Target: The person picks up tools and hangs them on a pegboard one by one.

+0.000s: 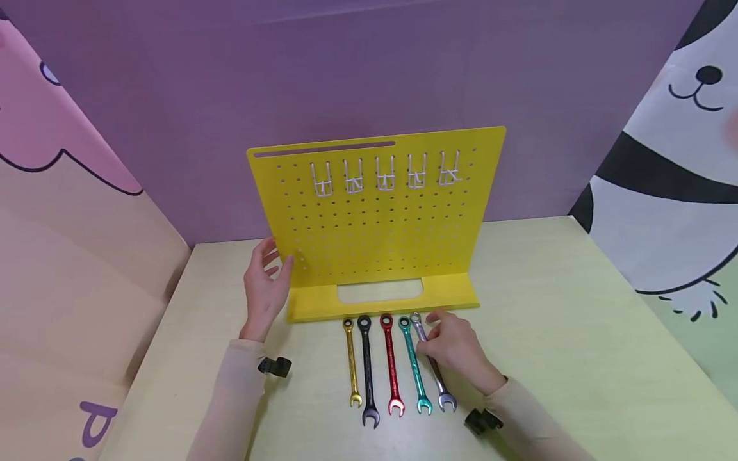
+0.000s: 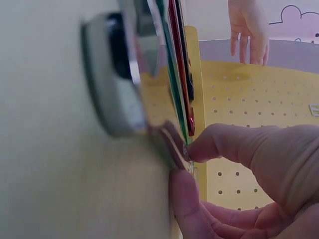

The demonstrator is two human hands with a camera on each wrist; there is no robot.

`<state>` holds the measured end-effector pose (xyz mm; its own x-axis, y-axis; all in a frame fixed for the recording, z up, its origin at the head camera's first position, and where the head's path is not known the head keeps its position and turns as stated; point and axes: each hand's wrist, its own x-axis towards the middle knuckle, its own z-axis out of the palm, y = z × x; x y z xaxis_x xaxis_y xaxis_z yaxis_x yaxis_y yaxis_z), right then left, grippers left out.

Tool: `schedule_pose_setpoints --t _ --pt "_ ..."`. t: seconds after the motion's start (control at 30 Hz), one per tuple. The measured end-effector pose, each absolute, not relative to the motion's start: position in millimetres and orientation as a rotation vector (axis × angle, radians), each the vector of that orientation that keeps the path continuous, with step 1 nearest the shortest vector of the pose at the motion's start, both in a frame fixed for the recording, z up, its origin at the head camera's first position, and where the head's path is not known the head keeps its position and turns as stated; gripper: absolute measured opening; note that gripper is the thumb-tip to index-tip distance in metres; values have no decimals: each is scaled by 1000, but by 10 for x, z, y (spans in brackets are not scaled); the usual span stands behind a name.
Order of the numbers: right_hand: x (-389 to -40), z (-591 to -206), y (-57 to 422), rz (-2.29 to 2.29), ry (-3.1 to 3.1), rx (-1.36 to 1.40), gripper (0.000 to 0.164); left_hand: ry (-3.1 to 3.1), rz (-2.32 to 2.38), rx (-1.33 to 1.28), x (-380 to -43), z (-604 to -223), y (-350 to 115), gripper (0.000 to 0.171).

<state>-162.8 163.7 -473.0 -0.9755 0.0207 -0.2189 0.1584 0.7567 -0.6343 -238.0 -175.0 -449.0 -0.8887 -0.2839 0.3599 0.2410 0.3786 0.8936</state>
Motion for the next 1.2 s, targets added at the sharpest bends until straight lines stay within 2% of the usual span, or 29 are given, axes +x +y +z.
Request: schedule_pose_setpoints --t 0.3,0.9,1.2 --pt "-1655 -4755 1696 -1095 2718 113 31 -2187 -1534 30 -2383 -4498 -1764 57" --pt "-1677 -4745 1764 -1288 2526 96 27 -2210 -1572 43 -2409 -4511 -1802 55" --pt "-1678 -4658 1729 -1477 2449 -12 32 -2234 -1560 64 -2439 -4529 -1845 55"
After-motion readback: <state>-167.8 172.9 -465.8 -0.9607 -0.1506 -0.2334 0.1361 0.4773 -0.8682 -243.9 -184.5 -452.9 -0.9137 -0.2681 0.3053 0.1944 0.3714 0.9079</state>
